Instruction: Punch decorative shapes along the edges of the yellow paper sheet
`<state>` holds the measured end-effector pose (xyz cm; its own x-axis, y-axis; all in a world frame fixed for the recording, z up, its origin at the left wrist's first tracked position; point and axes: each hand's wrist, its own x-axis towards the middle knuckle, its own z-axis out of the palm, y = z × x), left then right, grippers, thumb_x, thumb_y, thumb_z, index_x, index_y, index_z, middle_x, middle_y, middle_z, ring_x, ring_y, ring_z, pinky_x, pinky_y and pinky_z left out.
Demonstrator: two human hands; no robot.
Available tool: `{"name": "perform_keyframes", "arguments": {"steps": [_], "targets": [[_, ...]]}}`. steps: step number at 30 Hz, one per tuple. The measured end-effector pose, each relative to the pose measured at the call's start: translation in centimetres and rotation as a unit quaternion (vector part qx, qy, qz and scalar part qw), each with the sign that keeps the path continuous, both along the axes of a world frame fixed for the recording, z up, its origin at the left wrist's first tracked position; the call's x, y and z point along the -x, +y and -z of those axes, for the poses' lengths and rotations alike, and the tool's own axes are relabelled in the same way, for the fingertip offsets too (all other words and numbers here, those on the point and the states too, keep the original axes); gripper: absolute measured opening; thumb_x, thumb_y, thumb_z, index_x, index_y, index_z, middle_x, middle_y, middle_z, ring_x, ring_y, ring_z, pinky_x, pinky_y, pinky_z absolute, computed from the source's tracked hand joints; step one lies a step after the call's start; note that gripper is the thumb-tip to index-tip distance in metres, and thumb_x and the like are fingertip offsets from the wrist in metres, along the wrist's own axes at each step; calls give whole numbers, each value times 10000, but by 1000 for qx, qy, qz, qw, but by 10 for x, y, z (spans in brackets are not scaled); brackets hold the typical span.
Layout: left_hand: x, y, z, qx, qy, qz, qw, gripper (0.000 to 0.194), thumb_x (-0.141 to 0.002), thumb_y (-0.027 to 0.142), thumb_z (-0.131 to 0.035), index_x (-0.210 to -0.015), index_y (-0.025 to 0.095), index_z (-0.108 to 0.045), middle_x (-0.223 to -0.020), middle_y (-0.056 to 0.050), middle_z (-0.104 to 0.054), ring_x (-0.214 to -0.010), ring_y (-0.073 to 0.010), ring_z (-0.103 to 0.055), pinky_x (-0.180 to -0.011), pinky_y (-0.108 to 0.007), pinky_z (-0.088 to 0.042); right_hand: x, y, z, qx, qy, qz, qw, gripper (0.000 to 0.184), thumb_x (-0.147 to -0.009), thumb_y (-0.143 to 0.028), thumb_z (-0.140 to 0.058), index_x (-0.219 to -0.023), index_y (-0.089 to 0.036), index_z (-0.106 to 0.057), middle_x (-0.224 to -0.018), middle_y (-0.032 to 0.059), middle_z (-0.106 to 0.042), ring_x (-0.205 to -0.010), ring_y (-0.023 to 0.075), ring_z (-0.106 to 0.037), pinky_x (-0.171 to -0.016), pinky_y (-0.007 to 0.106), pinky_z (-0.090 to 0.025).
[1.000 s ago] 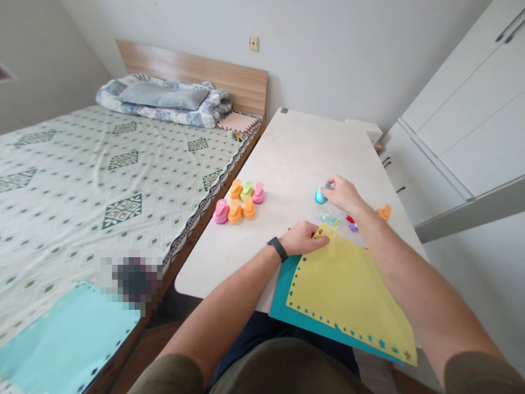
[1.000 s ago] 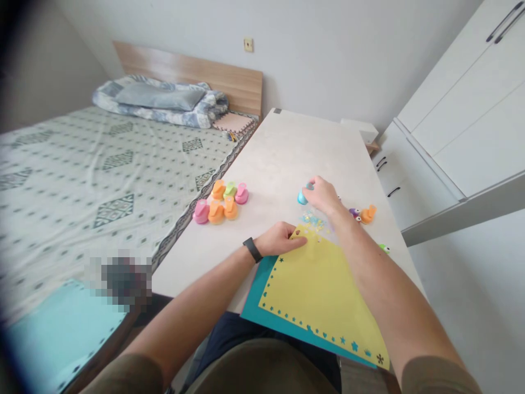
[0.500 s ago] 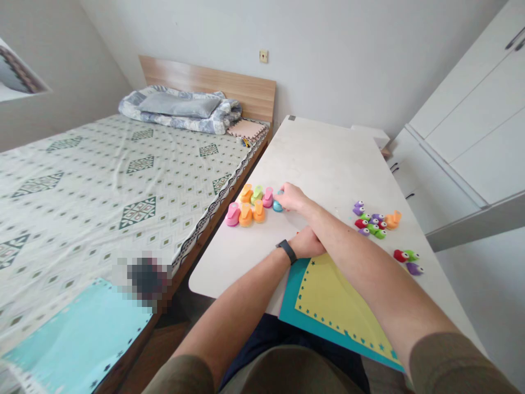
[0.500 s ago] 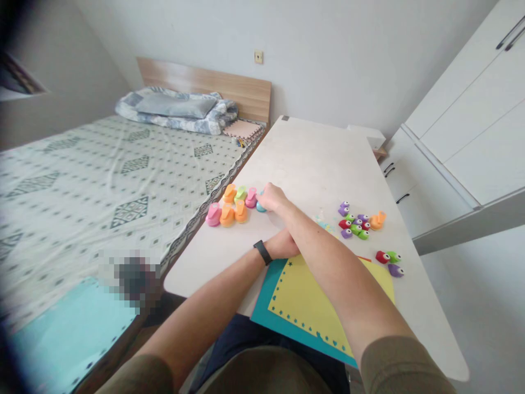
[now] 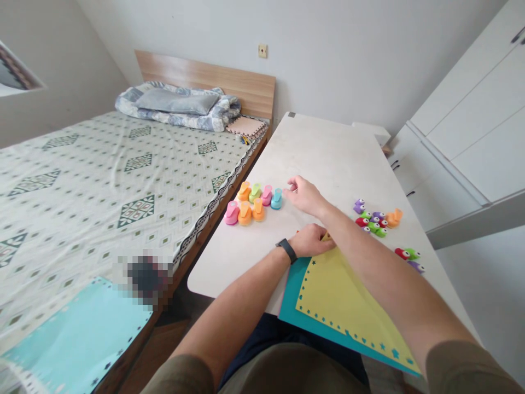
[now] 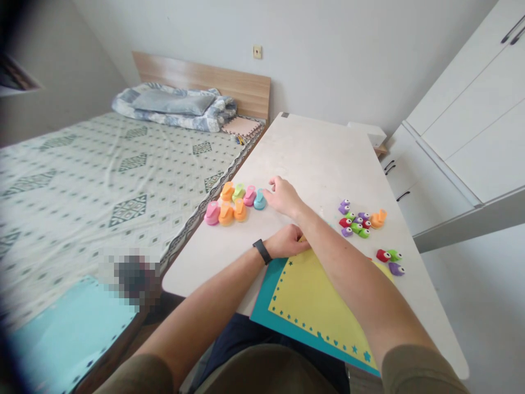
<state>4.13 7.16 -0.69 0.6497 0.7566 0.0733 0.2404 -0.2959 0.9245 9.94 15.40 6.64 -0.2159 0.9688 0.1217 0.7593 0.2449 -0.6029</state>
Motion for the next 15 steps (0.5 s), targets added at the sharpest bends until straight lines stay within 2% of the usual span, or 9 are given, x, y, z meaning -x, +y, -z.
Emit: {"name": "perform_keyframes", "arguments": {"steps": [4, 7, 10, 15], "targets": [[4, -3, -8, 19, 43, 16, 999, 416, -907, 517, -586, -734, 145, -658, -642, 10, -598, -576, -103, -504, -531, -231, -351, -49, -23, -15, -38, 38, 12, 999, 389, -914, -425, -674, -1218, -185, -640, -1116, 102, -718, -852, 200, -681, -842, 361, -537], [4, -4, -11, 31, 42, 16, 998, 427, -897, 534, -580, -728, 148, -653, -634, 13, -574, -571, -102, -481, -518, -231, -324, -108, -35, -15, -62, 32, 74, 995, 419, -898, -476, -678, -1206, -193, -656, -1097, 103, -725, -893, 225, -693, -854, 390, -549], [3, -5, -12, 41, 39, 18, 998, 413, -890, 525, -579, -727, 153, -648, -633, 13, -561, -574, -105, -483, -519, -228, -328, -182, -39, -4, -90, -17, 182, 979, 452, -872, -491, -683, -1205, -186, -668, -1097, 118, -735, -938, 250, -697, -881, 414, -548], [2, -5, -17, 33, 58, 0, 998, 412, -875, 522, -593, -687, 156, -625, -608, 13, -543, -554, -105, -470, -497, -228, -305, -307, -40, 20, -73, -95, 378, 918, 528, -820, -504, -686, -1233, -174, -687, -1095, 121, -751, -936, 283, -694, -877, 440, -525]]}}
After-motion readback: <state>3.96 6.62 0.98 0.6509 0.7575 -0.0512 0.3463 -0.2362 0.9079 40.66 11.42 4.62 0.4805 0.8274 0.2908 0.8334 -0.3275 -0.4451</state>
